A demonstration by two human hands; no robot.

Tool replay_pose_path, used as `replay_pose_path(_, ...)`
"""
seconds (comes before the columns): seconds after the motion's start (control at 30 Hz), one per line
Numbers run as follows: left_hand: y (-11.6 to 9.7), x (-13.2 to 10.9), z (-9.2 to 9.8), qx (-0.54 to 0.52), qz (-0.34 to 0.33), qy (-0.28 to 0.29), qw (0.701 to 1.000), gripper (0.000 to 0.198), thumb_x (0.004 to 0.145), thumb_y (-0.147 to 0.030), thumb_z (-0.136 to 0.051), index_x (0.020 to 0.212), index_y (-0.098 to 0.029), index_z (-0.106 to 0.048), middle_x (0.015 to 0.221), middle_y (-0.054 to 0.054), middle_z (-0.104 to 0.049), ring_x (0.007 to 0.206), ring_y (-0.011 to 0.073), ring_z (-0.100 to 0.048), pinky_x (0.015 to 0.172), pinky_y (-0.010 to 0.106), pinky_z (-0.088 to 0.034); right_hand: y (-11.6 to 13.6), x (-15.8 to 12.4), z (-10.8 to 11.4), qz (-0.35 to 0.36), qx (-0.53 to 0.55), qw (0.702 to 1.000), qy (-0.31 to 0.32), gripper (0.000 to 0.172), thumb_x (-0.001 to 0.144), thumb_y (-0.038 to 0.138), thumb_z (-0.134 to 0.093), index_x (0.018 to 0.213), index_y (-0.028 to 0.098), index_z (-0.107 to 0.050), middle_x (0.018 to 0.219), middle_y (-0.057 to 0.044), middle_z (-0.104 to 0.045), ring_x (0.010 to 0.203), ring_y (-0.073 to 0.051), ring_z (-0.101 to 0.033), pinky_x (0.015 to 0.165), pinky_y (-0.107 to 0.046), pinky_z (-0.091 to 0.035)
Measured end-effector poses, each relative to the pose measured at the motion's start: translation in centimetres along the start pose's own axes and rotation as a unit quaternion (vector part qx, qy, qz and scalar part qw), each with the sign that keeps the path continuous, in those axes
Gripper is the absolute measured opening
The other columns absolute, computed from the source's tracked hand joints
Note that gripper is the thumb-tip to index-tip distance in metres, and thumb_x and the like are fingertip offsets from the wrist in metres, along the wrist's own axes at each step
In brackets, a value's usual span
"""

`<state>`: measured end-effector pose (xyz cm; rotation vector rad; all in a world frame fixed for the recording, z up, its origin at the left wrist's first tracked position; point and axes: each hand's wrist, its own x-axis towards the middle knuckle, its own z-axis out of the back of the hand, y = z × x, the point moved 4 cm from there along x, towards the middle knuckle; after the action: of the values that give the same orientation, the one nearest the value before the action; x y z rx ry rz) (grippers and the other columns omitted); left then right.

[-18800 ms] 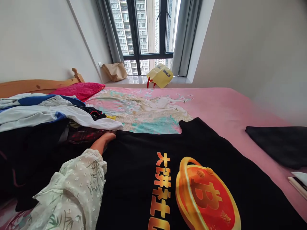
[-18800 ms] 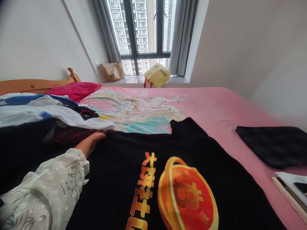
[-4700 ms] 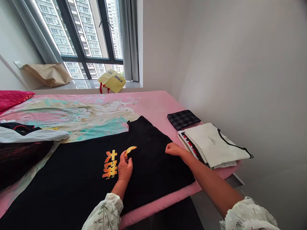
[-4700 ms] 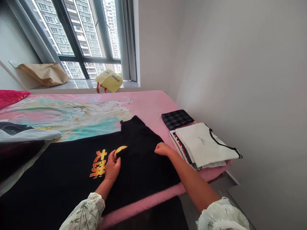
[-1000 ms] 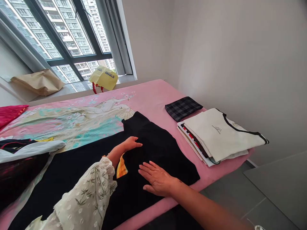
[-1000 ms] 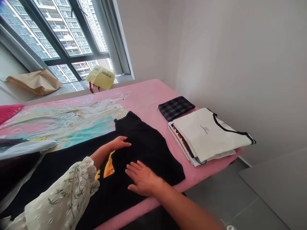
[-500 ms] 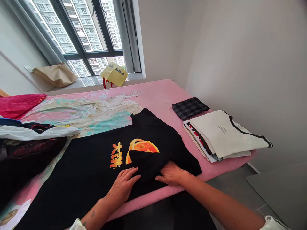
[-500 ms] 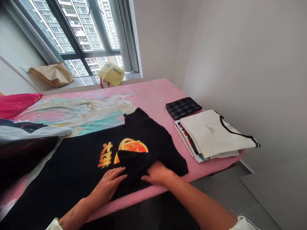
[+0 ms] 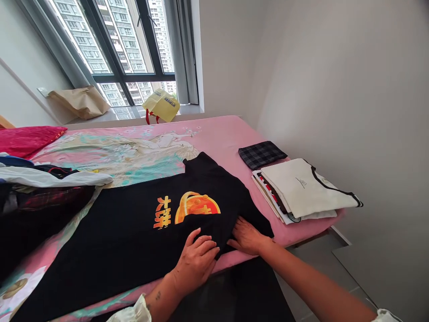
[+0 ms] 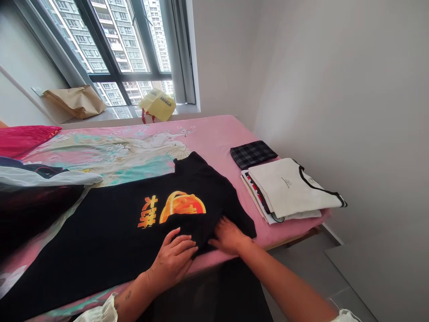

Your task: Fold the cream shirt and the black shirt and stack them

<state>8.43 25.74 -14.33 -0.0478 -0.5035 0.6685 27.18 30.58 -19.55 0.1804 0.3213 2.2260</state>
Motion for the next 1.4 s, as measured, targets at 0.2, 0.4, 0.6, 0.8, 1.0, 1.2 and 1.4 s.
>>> replay_pose_path(0.2,0.4,-3.4,-1.2,0.000,0.066,0.058,0.996,0.023,0.082,-0.025,-0.054,0.101,-0.030,-0.066,0.100,0.002,-0.068,0.103,0.0210,-0.059,0.105,0.048,-0.030,-0.4,-2.0,-0.1,-0.019,-0.031,0.999,0.004,0.054,0.087,0.043,-0.049,0.132,0.014,-0.048,0.130,-0.014,-0.053,0.124,-0.026,-0.043,0.109,-0.045,-0.026)
replay_pose_path(0.4,6.2,-4.5,0.4,0.010,0.318,-0.020,0.948,0.030,0.086,-0.041,-0.046,0.105,-0.022,-0.060,0.109,0.009,-0.062,0.105,0.0244,-0.056,0.090,0.042,-0.042,-1.5,-4.9,-0.7,-0.051,-0.071,0.996,-0.032,0.057,0.089,0.044,-0.045,0.137,0.014,-0.041,0.142,-0.013,-0.042,0.133,-0.026,-0.033,0.112,-0.047,-0.021)
replay_pose_path(0.6,12.3,-2.2,-0.2,-0.092,0.508,0.042,0.856,0.034,0.068,-0.049,-0.062,0.085,-0.020,-0.063,0.088,0.007,-0.066,0.093,0.0285,-0.059,0.081,0.039,-0.044,-1.2,-5.1,-1.0,-0.077,-0.076,0.994,-0.033,0.056,0.090,0.048,-0.043,0.136,0.017,-0.044,0.141,-0.012,-0.042,0.133,-0.026,-0.034,0.112,-0.049,-0.021)
replay_pose_path(0.8,15.4,0.5,-0.9,-0.196,0.495,0.007,0.847,0.023,0.075,-0.037,-0.055,0.089,-0.019,-0.060,0.069,-0.001,-0.062,0.064,0.0147,-0.059,0.060,0.025,-0.046,-0.5,-4.8,-0.5,-0.091,-0.058,0.994,-0.020,0.055,0.090,0.045,-0.043,0.138,0.020,-0.041,0.142,-0.009,-0.041,0.131,-0.027,-0.034,0.111,-0.051,-0.019)
replay_pose_path(1.0,16.6,1.4,-0.8,-0.158,0.528,-0.047,0.833,0.031,0.075,-0.027,-0.055,0.103,-0.014,-0.057,0.072,0.003,-0.061,0.064,0.0172,-0.060,0.062,0.030,-0.049,0.0,-5.0,-0.4,-0.086,-0.062,0.994,-0.022,0.056,0.090,0.044,-0.043,0.140,0.019,-0.038,0.144,-0.009,-0.039,0.132,-0.027,-0.034,0.110,-0.053,-0.019)
replay_pose_path(1.2,6.5,1.5,-0.7,-0.064,0.259,-0.033,0.963,0.037,0.076,-0.034,-0.059,0.111,-0.023,-0.056,0.121,0.008,-0.055,0.118,0.0255,-0.048,0.103,0.042,-0.037,0.3,-4.6,0.3,-0.120,-0.060,0.988,-0.082,0.042,0.092,0.034,-0.043,0.130,0.018,-0.051,0.135,-0.010,-0.050,0.123,-0.027,-0.044,0.106,-0.050,-0.027)
replay_pose_path(1.4,1.7,-1.5,-4.0,0.060,0.155,0.064,0.984,0.052,0.070,-0.005,-0.046,0.120,-0.014,-0.054,0.129,0.013,-0.055,0.123,0.0258,-0.047,0.103,0.045,-0.040,2.8,-3.1,0.3,-0.009,-0.012,0.987,-0.158,0.030,0.090,0.017,-0.041,0.112,0.017,-0.062,0.115,-0.007,-0.063,0.110,-0.020,-0.054,0.104,-0.039,-0.035)
